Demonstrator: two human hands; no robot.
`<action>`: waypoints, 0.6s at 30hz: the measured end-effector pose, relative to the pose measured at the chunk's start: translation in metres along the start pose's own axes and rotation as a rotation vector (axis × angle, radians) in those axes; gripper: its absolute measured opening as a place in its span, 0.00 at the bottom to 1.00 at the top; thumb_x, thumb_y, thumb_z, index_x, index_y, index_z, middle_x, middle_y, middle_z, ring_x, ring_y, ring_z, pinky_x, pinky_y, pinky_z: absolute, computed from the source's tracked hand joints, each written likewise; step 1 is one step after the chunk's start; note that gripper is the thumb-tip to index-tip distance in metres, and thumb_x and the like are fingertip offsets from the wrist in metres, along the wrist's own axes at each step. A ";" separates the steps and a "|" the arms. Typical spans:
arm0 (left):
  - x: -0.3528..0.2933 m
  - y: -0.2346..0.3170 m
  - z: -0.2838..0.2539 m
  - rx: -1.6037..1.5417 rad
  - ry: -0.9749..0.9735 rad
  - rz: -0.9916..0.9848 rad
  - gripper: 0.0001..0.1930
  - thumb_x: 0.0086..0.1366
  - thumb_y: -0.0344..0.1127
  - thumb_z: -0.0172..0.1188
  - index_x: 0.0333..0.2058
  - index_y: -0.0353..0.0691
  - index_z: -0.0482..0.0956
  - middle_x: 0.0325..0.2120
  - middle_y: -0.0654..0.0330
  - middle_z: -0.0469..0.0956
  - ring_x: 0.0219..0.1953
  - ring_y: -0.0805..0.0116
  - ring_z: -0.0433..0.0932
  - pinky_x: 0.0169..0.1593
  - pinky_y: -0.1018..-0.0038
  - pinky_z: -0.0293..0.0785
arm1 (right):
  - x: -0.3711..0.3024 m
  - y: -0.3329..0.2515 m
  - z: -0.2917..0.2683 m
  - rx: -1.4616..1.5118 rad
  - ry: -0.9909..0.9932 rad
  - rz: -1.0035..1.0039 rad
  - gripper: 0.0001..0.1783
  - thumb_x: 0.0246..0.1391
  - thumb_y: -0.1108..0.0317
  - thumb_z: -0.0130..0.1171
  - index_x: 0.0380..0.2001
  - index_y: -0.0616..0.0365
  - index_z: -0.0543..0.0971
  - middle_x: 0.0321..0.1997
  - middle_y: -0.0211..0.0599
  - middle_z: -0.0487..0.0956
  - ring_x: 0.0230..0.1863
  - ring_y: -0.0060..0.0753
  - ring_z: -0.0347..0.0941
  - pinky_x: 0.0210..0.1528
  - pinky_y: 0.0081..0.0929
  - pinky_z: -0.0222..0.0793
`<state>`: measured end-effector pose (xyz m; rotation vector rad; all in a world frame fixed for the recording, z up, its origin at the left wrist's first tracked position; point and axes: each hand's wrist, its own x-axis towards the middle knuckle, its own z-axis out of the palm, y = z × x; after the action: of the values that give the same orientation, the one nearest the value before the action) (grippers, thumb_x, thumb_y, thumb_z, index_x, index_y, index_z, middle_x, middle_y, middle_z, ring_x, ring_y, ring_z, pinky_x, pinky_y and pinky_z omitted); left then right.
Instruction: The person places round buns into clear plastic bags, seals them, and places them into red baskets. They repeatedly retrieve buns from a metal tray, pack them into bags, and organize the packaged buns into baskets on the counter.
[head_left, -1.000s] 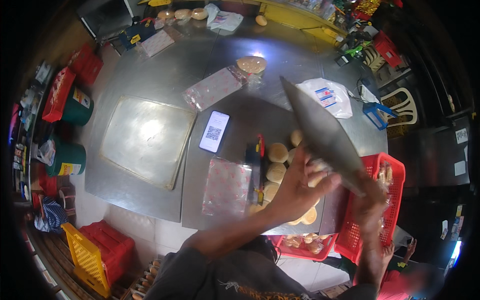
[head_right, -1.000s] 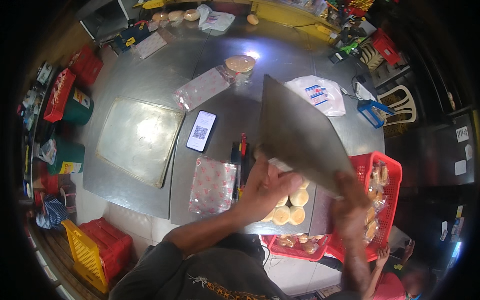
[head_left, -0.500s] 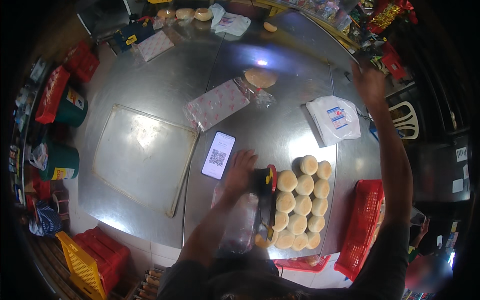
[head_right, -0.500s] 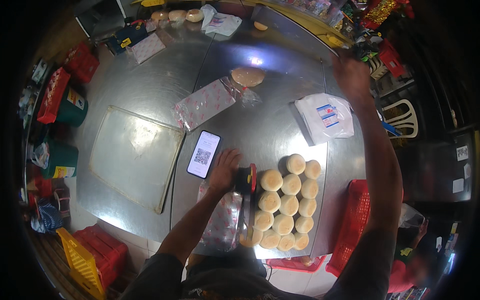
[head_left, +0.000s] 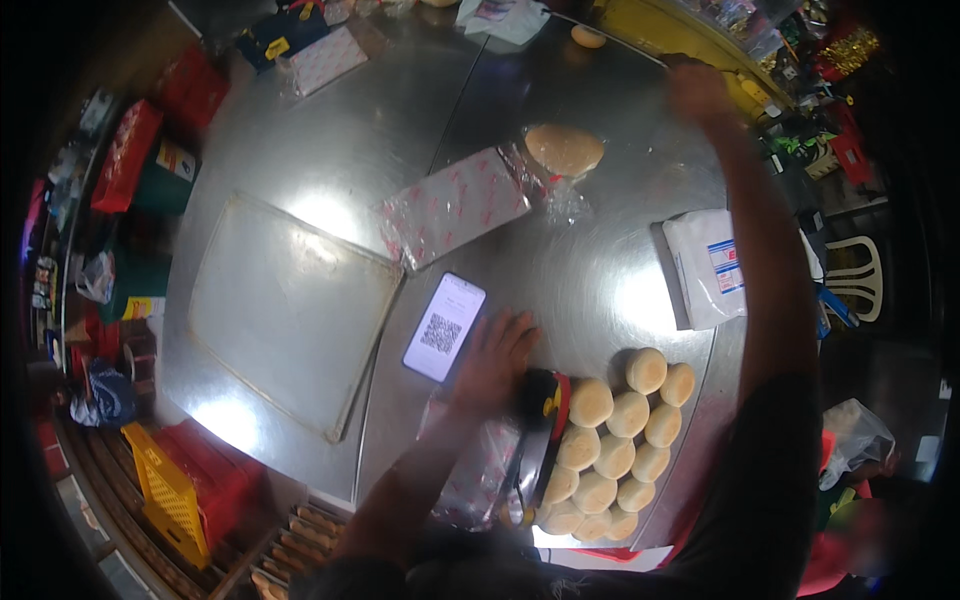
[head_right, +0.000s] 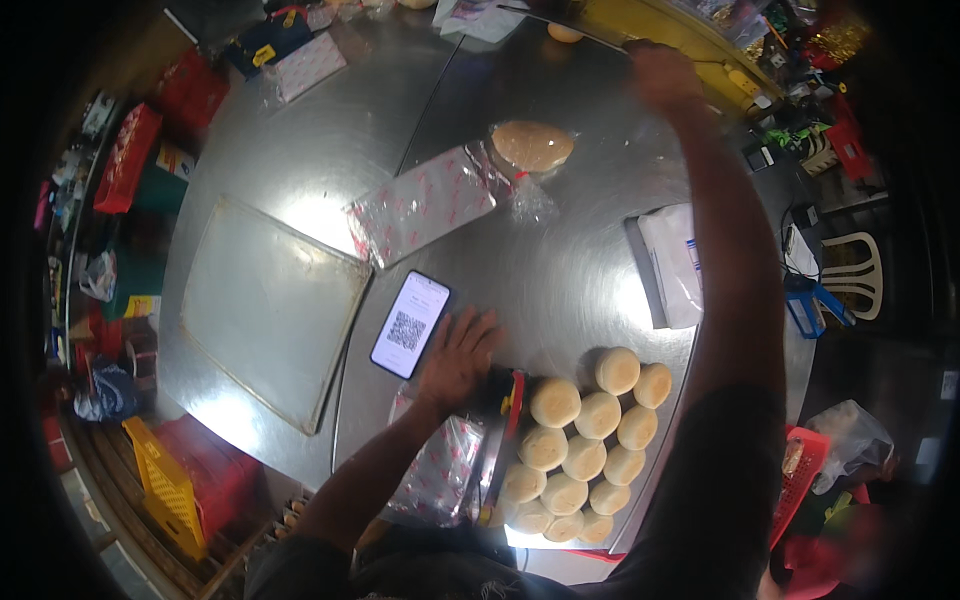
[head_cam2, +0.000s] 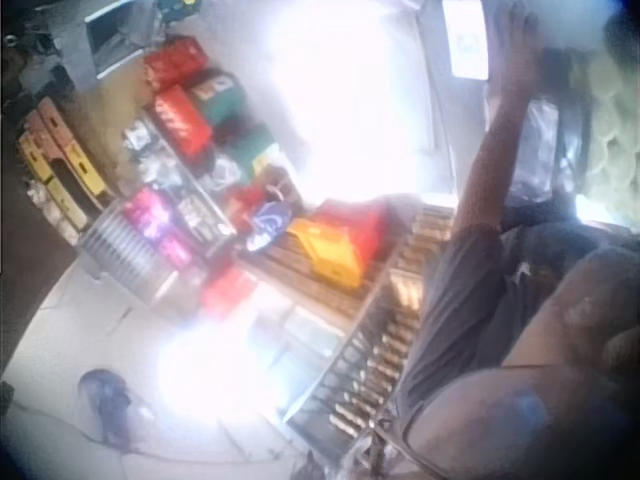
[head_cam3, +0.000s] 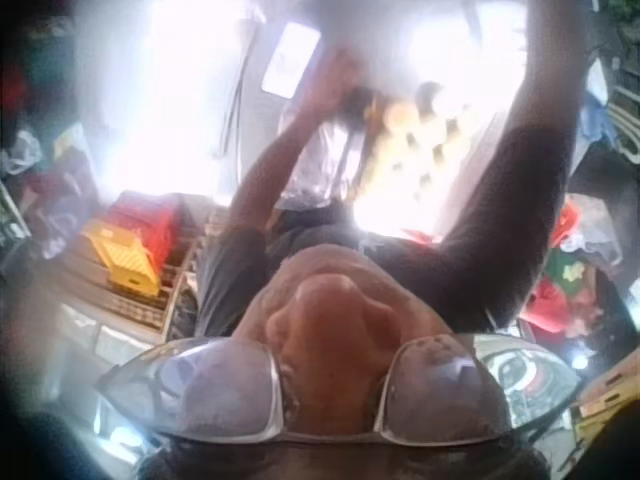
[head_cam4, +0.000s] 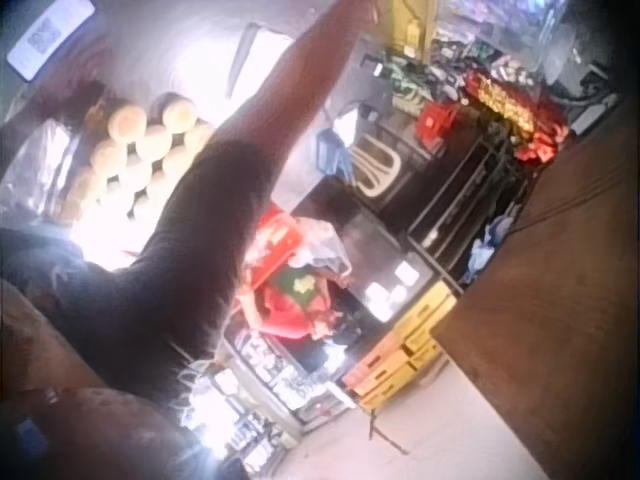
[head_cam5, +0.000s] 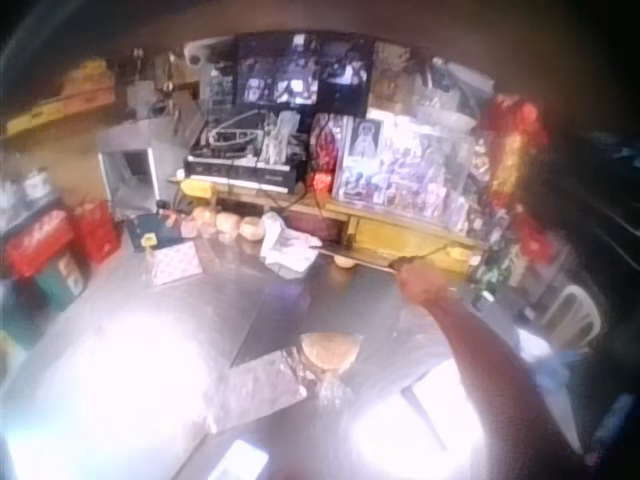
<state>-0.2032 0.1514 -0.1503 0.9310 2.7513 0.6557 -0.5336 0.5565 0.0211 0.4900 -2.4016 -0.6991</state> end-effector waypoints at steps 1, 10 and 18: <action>0.002 0.002 0.001 -0.013 -0.004 0.005 0.26 0.72 0.39 0.48 0.68 0.50 0.67 0.72 0.58 0.60 0.76 0.52 0.52 0.77 0.48 0.42 | -0.024 0.032 0.018 -0.136 0.202 -0.204 0.15 0.58 0.71 0.57 0.49 0.52 0.82 0.44 0.50 0.83 0.47 0.48 0.83 0.50 0.45 0.80; -0.002 -0.006 0.022 0.002 0.133 0.046 0.27 0.68 0.39 0.53 0.67 0.50 0.69 0.73 0.59 0.60 0.77 0.55 0.52 0.78 0.49 0.41 | -0.142 0.091 -0.143 0.089 -0.268 -0.274 0.16 0.59 0.71 0.59 0.50 0.55 0.82 0.43 0.44 0.83 0.43 0.44 0.82 0.47 0.36 0.79; 0.001 -0.010 0.024 -0.144 0.241 0.118 0.22 0.74 0.44 0.49 0.63 0.48 0.73 0.70 0.57 0.64 0.76 0.54 0.53 0.77 0.49 0.44 | -0.245 0.187 -0.361 0.193 -0.336 0.105 0.20 0.68 0.71 0.55 0.62 0.55 0.78 0.63 0.43 0.79 0.61 0.40 0.77 0.65 0.36 0.70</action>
<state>-0.2024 0.1537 -0.1766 1.0495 2.8204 1.0349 -0.1552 0.6922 0.2745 0.3405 -2.8051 -0.5405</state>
